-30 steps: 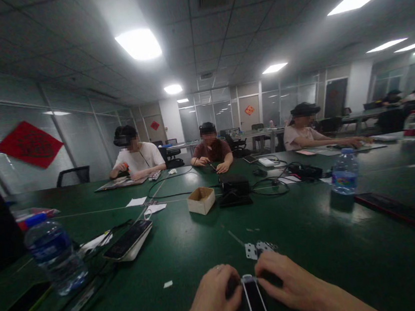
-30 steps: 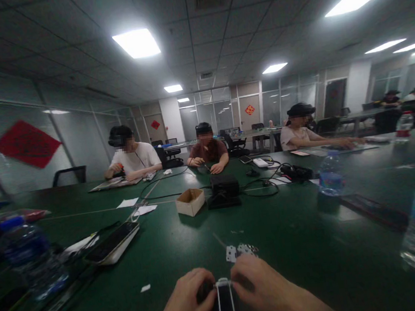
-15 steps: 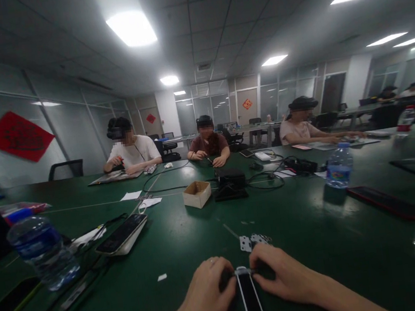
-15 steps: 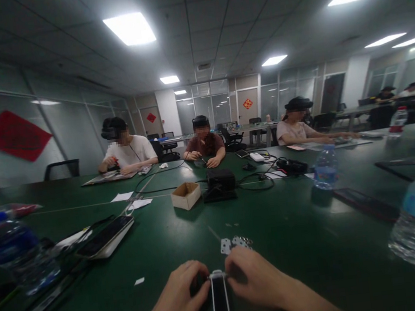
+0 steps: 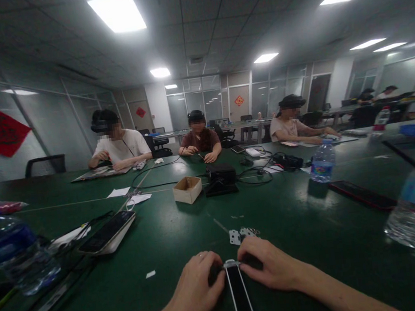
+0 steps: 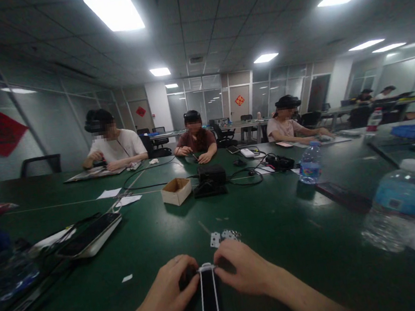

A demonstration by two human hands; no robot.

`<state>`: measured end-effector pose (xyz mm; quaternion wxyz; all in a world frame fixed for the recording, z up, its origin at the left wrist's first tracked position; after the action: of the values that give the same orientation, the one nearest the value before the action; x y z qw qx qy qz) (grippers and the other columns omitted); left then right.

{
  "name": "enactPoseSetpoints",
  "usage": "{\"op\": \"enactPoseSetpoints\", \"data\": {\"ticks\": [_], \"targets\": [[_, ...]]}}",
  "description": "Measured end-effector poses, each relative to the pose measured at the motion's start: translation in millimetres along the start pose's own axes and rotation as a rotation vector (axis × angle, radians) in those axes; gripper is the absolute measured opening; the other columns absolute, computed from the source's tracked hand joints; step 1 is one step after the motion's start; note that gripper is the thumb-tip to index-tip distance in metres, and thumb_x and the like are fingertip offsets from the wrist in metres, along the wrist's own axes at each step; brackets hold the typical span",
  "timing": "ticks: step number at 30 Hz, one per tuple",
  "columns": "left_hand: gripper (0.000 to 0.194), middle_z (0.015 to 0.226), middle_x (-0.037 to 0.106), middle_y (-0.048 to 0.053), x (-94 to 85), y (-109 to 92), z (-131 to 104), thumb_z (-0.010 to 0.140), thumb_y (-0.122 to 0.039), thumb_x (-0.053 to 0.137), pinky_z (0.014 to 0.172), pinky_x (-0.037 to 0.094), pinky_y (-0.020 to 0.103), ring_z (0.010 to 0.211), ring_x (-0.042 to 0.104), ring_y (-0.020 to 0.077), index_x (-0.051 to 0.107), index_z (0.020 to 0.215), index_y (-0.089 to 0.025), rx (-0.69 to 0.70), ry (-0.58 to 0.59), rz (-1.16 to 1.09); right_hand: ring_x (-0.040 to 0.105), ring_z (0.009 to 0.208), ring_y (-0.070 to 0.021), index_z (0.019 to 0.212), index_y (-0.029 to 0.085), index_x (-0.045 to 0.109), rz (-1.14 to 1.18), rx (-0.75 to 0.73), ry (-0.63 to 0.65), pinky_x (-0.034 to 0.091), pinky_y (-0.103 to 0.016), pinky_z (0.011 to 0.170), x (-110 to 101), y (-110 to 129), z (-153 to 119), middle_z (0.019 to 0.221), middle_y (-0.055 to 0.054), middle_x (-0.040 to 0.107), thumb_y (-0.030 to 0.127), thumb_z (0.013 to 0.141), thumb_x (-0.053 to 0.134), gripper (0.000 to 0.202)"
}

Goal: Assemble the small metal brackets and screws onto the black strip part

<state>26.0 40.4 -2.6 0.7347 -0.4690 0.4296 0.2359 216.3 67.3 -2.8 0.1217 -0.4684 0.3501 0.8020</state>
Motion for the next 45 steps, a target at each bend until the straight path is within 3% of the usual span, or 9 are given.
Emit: {"op": "enactPoseSetpoints", "data": {"ticks": [13,28,35,45], "targets": [[0.011,0.090,0.064,0.004,-1.9,-1.8,0.4,0.087,-0.023,0.049,0.069,0.044,0.027,0.080,0.058,0.0183,0.059,0.091,-0.019,0.000,-0.004,0.008,0.056,0.082,-0.0175,0.090,0.017,0.061,0.012,-0.012,-0.017,0.046,-0.030,0.075,1.1,-2.4,-0.5,0.088,-0.006,0.062,0.020,0.083,0.059,0.008],[0.009,0.092,0.064,0.003,-0.1,-0.5,-3.5,0.086,-0.019,0.052,0.075,0.044,0.027,0.085,0.058,0.0180,0.059,0.092,-0.020,-0.019,-0.021,0.027,0.059,0.088,-0.0188,0.093,0.017,0.065,0.004,0.054,0.054,0.047,-0.032,0.079,-2.8,-3.2,-3.2,0.093,-0.006,0.065,0.022,0.086,0.060,0.010],[0.012,0.093,0.064,0.002,2.7,4.9,-1.9,0.085,-0.015,0.054,0.078,0.044,0.028,0.087,0.059,0.0180,0.062,0.092,-0.021,0.030,-0.046,0.036,0.059,0.089,-0.0188,0.093,0.017,0.065,-0.021,-0.029,0.019,0.047,-0.031,0.080,1.8,-5.3,-2.7,0.093,-0.007,0.063,0.024,0.090,0.055,0.013],[0.012,0.092,0.066,0.003,-1.9,2.2,-0.4,0.083,-0.014,0.055,0.076,0.045,0.028,0.086,0.061,0.0187,0.063,0.090,-0.020,-0.008,-0.024,0.084,0.058,0.088,-0.0192,0.089,0.017,0.066,-0.051,-0.008,0.015,0.046,-0.031,0.079,-1.4,-3.0,-1.7,0.092,-0.007,0.064,0.023,0.087,0.057,0.011]]}}
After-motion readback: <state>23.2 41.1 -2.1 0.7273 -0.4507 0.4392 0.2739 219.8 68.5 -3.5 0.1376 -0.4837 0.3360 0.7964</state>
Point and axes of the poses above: each hand's wrist, its own z-axis towards the middle knuckle, its own x-axis out of the palm, y = z × x, the point moved 3 cm from there along z, towards the middle knuckle
